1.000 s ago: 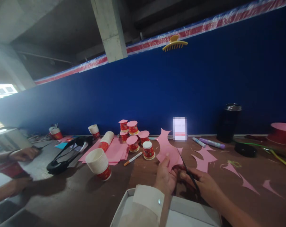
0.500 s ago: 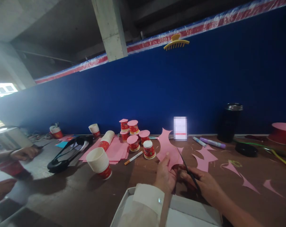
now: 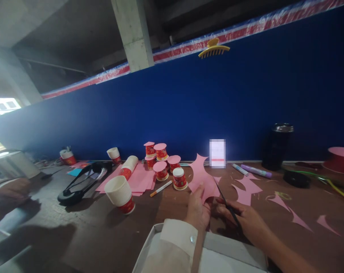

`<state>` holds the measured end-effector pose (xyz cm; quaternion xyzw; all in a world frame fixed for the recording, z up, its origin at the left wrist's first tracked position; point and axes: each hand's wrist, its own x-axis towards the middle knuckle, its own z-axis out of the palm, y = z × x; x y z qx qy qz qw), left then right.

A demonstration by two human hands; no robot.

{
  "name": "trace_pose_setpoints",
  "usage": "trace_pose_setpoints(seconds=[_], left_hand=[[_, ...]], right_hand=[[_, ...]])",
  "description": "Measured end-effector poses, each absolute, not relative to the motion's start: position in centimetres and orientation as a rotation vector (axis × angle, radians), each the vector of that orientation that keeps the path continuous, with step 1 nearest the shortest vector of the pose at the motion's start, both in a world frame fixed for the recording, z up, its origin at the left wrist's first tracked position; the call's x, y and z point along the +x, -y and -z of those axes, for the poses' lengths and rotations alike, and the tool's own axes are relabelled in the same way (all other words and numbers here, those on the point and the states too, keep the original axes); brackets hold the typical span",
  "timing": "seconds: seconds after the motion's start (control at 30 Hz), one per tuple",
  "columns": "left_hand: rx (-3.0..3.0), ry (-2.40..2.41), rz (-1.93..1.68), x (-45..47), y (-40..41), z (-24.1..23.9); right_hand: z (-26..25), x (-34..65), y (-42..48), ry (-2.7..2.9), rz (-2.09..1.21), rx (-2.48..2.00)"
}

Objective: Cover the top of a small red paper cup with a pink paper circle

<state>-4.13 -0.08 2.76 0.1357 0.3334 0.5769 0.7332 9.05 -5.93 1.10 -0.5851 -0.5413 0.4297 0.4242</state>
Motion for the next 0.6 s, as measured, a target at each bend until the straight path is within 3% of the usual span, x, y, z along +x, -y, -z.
trace_pose_setpoints(seconds=[0.6], left_hand=[[0.294,-0.843,-1.311,-4.7,0.2,-4.1]], right_hand=[[-1.4,9.3,6.1,1.439,-0.970,-1.556]])
